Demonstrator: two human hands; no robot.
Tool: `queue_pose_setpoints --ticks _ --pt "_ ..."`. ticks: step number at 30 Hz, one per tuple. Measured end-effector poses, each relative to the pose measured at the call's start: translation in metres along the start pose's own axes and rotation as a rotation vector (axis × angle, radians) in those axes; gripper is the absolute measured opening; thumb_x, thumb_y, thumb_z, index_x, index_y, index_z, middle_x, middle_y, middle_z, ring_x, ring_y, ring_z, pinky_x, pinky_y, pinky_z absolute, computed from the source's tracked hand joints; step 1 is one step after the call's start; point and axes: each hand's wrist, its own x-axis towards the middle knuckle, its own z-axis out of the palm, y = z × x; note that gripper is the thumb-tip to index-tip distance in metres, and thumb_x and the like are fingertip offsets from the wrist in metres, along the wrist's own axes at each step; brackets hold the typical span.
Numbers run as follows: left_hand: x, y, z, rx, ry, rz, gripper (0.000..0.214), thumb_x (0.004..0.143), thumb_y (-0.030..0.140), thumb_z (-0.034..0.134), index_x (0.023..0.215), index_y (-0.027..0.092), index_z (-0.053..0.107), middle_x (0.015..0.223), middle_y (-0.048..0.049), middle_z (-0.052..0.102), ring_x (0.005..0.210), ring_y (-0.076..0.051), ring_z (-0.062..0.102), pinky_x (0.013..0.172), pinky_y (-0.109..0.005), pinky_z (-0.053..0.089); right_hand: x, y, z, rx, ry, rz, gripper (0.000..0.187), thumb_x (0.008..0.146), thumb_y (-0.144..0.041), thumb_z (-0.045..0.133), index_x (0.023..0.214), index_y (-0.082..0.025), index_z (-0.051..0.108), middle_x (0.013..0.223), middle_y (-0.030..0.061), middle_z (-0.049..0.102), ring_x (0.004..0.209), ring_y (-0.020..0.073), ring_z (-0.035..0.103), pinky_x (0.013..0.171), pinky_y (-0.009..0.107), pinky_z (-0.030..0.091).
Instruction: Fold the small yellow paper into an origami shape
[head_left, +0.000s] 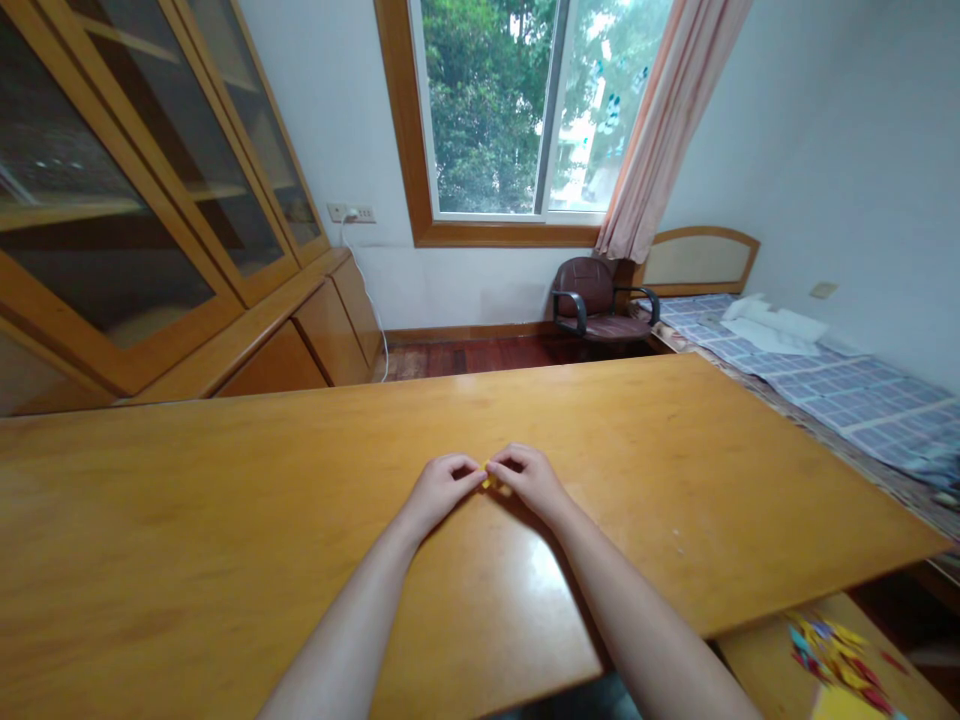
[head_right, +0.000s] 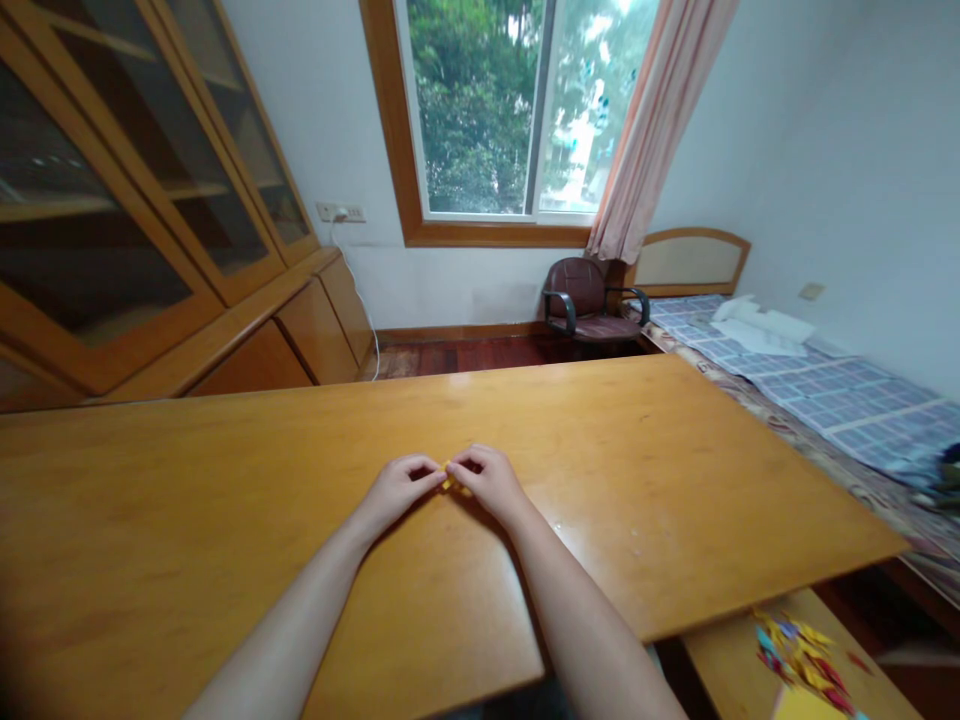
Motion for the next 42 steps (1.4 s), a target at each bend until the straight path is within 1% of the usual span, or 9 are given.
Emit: queue_pose_setpoints --ticks 6,10,12,16,22,31,38,42 --pt "0.002 -0.007 0.002 -0.081 0.073 -0.041 0.026 0.078 0.042 0.066 0.076 0.017 0.072 0.076 -0.0044 0.072 0.073 -0.019 0.064 0.068 -0.026 0.048 0.0 0.007 0.0 0.047 0.037 0.007 0.014 0.082 -0.028 0.066 0.075 -0.017 0.072 0.073 0.003 0.068 0.07 0.0151 0.062 0.067 0.025 0.046" --pt "0.003 -0.012 0.002 -0.129 0.147 -0.058 0.025 0.075 0.042 0.068 0.079 0.017 0.072 0.08 -0.0048 0.073 0.076 -0.019 0.065 0.072 -0.028 0.05 0.001 0.011 0.001 0.057 0.051 0.012 0.014 0.081 -0.029 0.066 0.076 -0.017 0.071 0.074 0.0029 0.068 0.07 0.015 0.061 0.067 0.025 0.047" --pt "0.003 -0.013 0.001 -0.144 0.165 -0.066 0.027 0.075 0.043 0.068 0.08 0.017 0.073 0.082 -0.0053 0.074 0.078 -0.02 0.066 0.074 -0.029 0.05 0.001 0.011 0.001 0.061 0.055 0.019 0.013 0.081 -0.028 0.067 0.076 -0.017 0.071 0.074 0.0028 0.067 0.071 0.0149 0.061 0.067 0.025 0.047" --pt "0.003 -0.012 0.0 -0.159 0.157 -0.069 0.028 0.076 0.044 0.068 0.081 0.017 0.073 0.083 -0.0056 0.074 0.081 -0.02 0.066 0.076 -0.029 0.05 0.0 0.009 0.001 0.072 0.056 0.029 0.013 0.08 -0.028 0.067 0.075 -0.017 0.07 0.074 0.0031 0.067 0.07 0.0148 0.062 0.068 0.025 0.047" --pt "0.002 -0.007 -0.001 -0.16 0.146 -0.081 0.028 0.077 0.044 0.066 0.08 0.017 0.073 0.082 -0.005 0.074 0.08 -0.02 0.065 0.075 -0.029 0.049 0.0 0.008 0.001 0.045 0.048 0.019 0.012 0.08 -0.027 0.068 0.076 -0.017 0.072 0.075 0.0035 0.068 0.072 0.0154 0.062 0.068 0.026 0.047" --pt "0.003 -0.011 0.0 -0.147 0.159 -0.076 0.026 0.078 0.043 0.066 0.081 0.017 0.073 0.083 -0.0044 0.074 0.08 -0.019 0.065 0.074 -0.027 0.048 0.0 0.007 0.001 0.065 0.05 0.038 0.013 0.08 -0.028 0.068 0.076 -0.017 0.072 0.074 0.0032 0.069 0.07 0.0149 0.063 0.067 0.025 0.048" --pt "0.003 -0.01 0.0 -0.134 0.18 -0.07 0.025 0.079 0.041 0.065 0.081 0.017 0.073 0.084 -0.0047 0.074 0.081 -0.02 0.065 0.074 -0.028 0.048 0.0 0.007 0.001 0.058 0.059 0.04 0.015 0.08 -0.03 0.066 0.075 -0.017 0.071 0.073 0.0033 0.068 0.068 0.0146 0.062 0.066 0.025 0.048" --pt "0.003 -0.008 -0.001 -0.143 0.176 -0.068 0.025 0.079 0.041 0.065 0.081 0.017 0.072 0.085 -0.0048 0.074 0.082 -0.02 0.066 0.075 -0.028 0.048 0.0 0.009 0.002 0.064 0.042 0.04 0.016 0.08 -0.03 0.066 0.074 -0.017 0.069 0.071 0.0026 0.067 0.066 0.0138 0.061 0.063 0.024 0.047"
